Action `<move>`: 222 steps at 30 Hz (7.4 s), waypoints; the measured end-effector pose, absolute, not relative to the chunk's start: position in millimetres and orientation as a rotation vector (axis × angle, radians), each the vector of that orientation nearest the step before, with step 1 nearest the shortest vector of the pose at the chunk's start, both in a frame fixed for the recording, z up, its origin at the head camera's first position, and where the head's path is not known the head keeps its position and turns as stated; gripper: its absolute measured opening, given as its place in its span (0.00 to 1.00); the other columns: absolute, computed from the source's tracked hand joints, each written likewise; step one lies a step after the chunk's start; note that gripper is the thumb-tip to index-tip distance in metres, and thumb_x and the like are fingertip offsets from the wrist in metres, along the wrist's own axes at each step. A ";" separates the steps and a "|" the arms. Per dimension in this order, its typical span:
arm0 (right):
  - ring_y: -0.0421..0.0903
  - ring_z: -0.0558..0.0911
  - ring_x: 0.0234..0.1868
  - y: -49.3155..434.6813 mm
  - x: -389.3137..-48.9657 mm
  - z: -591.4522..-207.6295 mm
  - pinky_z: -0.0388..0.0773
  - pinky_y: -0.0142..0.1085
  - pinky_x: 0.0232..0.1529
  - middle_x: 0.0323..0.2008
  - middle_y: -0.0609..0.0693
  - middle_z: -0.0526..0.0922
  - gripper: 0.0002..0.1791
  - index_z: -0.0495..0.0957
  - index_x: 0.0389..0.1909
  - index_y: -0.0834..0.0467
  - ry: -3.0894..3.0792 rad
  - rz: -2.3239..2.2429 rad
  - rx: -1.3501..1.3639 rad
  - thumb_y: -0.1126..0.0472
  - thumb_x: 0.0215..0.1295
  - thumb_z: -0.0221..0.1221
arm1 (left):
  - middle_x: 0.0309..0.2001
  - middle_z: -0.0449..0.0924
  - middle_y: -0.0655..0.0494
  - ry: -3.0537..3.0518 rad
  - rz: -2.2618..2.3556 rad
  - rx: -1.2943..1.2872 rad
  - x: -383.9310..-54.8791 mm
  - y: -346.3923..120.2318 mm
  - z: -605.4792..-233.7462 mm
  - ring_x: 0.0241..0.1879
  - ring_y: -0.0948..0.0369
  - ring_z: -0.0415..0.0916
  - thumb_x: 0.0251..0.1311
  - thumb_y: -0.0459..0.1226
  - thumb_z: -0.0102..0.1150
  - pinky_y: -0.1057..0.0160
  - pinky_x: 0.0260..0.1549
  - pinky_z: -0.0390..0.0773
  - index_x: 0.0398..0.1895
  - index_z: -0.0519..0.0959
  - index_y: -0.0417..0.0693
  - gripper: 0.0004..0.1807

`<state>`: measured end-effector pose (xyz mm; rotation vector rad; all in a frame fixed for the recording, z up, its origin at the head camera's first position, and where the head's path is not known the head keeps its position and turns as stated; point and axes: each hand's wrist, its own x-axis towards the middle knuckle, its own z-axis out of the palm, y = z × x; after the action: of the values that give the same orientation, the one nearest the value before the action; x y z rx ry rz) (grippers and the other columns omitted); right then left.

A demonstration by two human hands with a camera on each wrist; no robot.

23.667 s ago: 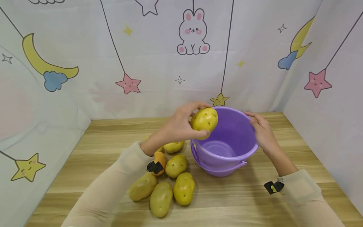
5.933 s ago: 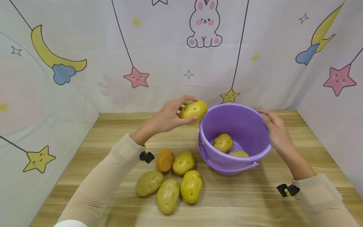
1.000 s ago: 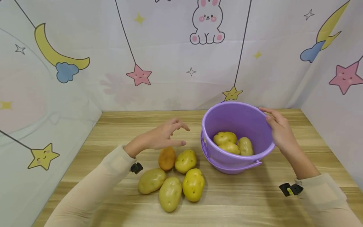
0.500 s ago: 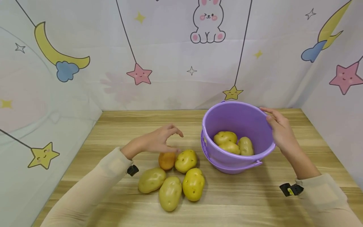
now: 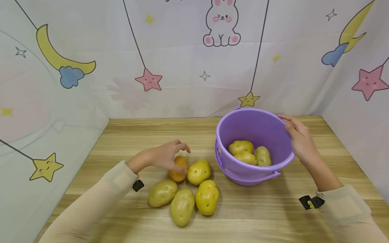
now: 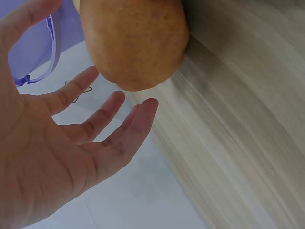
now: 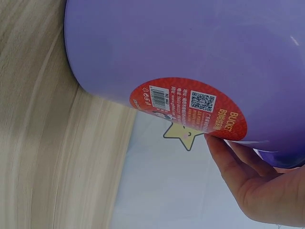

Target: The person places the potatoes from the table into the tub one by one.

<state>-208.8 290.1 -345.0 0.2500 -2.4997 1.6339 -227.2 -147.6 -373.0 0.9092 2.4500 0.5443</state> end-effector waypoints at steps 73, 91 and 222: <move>0.33 0.81 0.36 291.3 -208.0 -346.4 0.80 0.29 0.32 0.46 0.32 0.74 0.22 0.69 0.71 0.52 -2.553 1.555 0.216 0.58 0.81 0.40 | 0.53 0.72 0.47 2.518 0.677 1.037 -227.5 -161.8 -376.3 0.46 0.57 0.71 0.51 0.51 0.72 0.59 0.44 0.77 0.64 0.72 0.43 0.39; 0.34 0.82 0.36 292.9 -213.6 -348.3 0.80 0.28 0.32 0.46 0.33 0.76 0.21 0.72 0.68 0.47 -2.514 1.618 0.247 0.60 0.81 0.41 | 0.55 0.75 0.47 2.585 0.742 1.230 -232.2 -148.8 -357.0 0.45 0.58 0.75 0.51 0.48 0.72 0.67 0.39 0.80 0.65 0.72 0.41 0.39; 0.33 0.82 0.36 293.4 -214.2 -347.9 0.79 0.27 0.32 0.45 0.31 0.77 0.21 0.72 0.68 0.49 -2.481 1.631 0.269 0.60 0.81 0.42 | 0.66 0.61 0.50 2.516 1.181 1.466 -249.8 -58.4 -304.3 0.60 0.55 0.68 0.60 0.42 0.69 0.70 0.48 0.77 0.64 0.71 0.46 0.31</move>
<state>-214.2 293.4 -347.9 0.2692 -2.4810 1.6310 -249.8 -58.4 -304.3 1.4664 2.5159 1.1806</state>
